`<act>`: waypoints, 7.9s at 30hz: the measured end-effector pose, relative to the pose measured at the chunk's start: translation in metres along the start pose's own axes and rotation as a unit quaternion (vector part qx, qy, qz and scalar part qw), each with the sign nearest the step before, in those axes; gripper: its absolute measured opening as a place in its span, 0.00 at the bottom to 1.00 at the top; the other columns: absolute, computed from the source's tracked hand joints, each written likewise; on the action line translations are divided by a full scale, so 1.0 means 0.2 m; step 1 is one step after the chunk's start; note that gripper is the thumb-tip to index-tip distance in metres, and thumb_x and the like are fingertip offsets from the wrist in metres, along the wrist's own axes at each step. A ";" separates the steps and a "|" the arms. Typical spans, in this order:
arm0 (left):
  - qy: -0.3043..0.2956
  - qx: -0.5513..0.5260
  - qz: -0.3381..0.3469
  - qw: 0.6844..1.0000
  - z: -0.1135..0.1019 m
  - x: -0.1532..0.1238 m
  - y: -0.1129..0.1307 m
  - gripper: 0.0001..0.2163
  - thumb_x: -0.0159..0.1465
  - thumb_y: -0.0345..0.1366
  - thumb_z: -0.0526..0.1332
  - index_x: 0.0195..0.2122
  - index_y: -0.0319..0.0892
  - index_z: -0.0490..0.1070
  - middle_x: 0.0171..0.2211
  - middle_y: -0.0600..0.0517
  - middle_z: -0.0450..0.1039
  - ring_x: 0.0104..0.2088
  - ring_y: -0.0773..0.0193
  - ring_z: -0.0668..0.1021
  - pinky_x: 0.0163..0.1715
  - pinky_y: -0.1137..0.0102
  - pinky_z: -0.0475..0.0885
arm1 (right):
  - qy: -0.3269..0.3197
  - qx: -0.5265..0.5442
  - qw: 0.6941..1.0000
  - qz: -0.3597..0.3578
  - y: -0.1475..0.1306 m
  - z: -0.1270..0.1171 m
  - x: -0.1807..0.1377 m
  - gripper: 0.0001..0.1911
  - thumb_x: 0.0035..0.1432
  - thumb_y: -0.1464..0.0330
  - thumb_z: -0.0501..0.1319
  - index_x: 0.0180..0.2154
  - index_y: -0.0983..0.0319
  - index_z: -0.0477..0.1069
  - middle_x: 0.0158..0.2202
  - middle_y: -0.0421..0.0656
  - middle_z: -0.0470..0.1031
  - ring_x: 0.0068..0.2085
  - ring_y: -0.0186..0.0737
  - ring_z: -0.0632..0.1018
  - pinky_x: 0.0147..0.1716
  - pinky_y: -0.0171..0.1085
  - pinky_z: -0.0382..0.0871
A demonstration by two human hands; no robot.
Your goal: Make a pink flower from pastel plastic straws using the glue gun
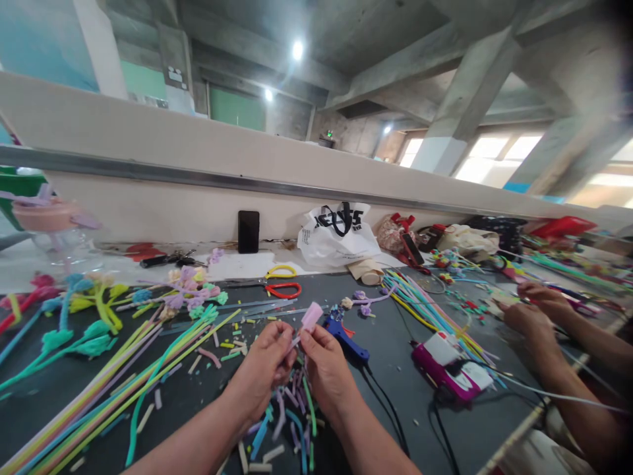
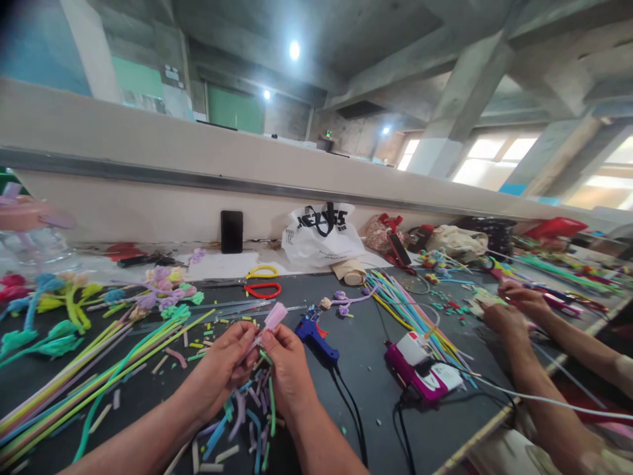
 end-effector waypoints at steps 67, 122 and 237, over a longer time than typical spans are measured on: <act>-0.107 0.185 0.013 0.977 -0.05 -0.03 0.28 0.06 0.50 0.33 0.64 0.28 0.39 0.70 0.22 0.56 0.66 0.21 0.73 0.66 0.23 0.77 0.58 | -0.182 -0.110 0.962 0.170 0.00 0.11 -0.12 0.14 0.50 0.60 0.62 0.29 0.64 0.65 0.18 0.37 0.69 0.17 0.26 0.64 0.18 0.27 0.53; -0.160 0.367 0.109 0.910 0.01 -0.05 0.38 0.03 0.54 0.30 0.60 0.30 0.41 0.71 0.32 0.54 0.67 0.33 0.68 0.70 0.34 0.73 0.65 | -0.029 0.082 0.988 0.130 0.01 0.04 -0.06 0.10 0.41 0.75 0.68 0.26 0.65 0.67 0.19 0.40 0.74 0.22 0.30 0.75 0.24 0.28 0.69; -0.182 0.404 -0.028 0.896 -0.15 -0.02 0.32 0.05 0.47 0.28 0.61 0.26 0.37 0.73 0.17 0.56 0.68 0.20 0.69 0.71 0.22 0.75 0.65 | -0.065 -0.215 0.966 0.127 0.17 0.07 -0.08 0.17 0.44 0.59 0.66 0.20 0.65 0.66 0.13 0.33 0.61 0.14 0.24 0.57 0.15 0.28 0.45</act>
Point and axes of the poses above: each hand's wrist, its own x-axis towards the middle knuckle, its own z-axis out of the palm, y = z × x, the point moved 6 cm from there along x, towards the middle knuckle
